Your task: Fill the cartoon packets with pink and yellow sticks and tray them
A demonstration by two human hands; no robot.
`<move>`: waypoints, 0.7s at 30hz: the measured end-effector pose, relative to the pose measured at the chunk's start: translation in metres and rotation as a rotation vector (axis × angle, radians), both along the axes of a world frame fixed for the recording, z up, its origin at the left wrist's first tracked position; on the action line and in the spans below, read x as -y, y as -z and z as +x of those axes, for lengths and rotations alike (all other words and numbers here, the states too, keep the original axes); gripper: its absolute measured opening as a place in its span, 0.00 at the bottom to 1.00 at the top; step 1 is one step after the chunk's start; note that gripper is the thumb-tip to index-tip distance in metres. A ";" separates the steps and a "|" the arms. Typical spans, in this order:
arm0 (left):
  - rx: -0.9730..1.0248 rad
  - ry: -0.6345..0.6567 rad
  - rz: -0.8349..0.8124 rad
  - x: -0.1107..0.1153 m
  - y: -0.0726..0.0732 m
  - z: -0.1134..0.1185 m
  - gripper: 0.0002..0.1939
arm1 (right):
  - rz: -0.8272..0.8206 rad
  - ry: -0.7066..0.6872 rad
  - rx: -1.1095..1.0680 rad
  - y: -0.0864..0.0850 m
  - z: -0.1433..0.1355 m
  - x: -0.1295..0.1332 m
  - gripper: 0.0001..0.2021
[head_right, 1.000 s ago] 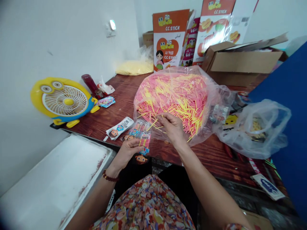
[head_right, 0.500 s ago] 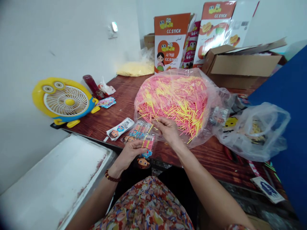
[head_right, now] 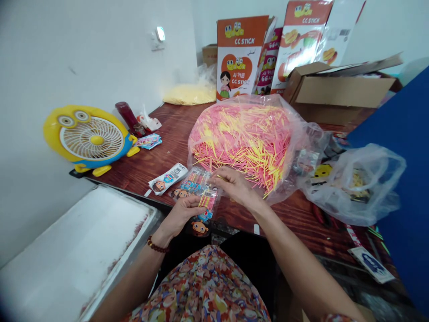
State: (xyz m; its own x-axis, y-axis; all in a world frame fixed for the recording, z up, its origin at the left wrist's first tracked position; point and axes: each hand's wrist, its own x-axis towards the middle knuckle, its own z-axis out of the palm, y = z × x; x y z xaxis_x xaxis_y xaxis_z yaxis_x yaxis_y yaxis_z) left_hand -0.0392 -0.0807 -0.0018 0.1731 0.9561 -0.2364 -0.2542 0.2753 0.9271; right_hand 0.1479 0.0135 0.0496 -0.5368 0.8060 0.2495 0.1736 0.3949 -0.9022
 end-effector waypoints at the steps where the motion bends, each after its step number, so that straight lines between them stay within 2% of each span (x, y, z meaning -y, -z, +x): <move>1: 0.005 0.001 0.002 0.000 0.000 0.000 0.18 | 0.004 -0.021 0.009 0.000 0.000 0.000 0.12; 6: 0.030 -0.009 0.013 -0.002 0.002 0.001 0.16 | -0.146 -0.158 0.051 0.004 -0.007 -0.004 0.12; 10: 0.013 -0.042 0.016 -0.001 0.006 -0.003 0.14 | -0.240 -0.015 -0.041 0.013 -0.008 -0.004 0.12; 12: 0.008 -0.051 -0.010 0.001 0.010 -0.006 0.15 | -0.283 -0.001 -0.053 0.024 -0.008 0.000 0.11; 15: -0.005 -0.076 -0.037 0.004 0.017 -0.010 0.16 | -0.385 -0.081 -0.032 0.047 -0.013 0.006 0.12; 16: -0.011 -0.092 -0.035 0.003 0.019 -0.012 0.17 | -0.411 -0.067 -0.051 0.054 -0.017 0.005 0.14; 19: -0.076 -0.213 0.014 -0.004 0.024 -0.026 0.23 | -0.483 0.034 -0.118 0.071 -0.035 -0.011 0.17; 21: -0.217 -0.347 0.093 -0.014 0.027 -0.040 0.26 | -0.483 0.080 -0.155 0.074 -0.051 -0.031 0.17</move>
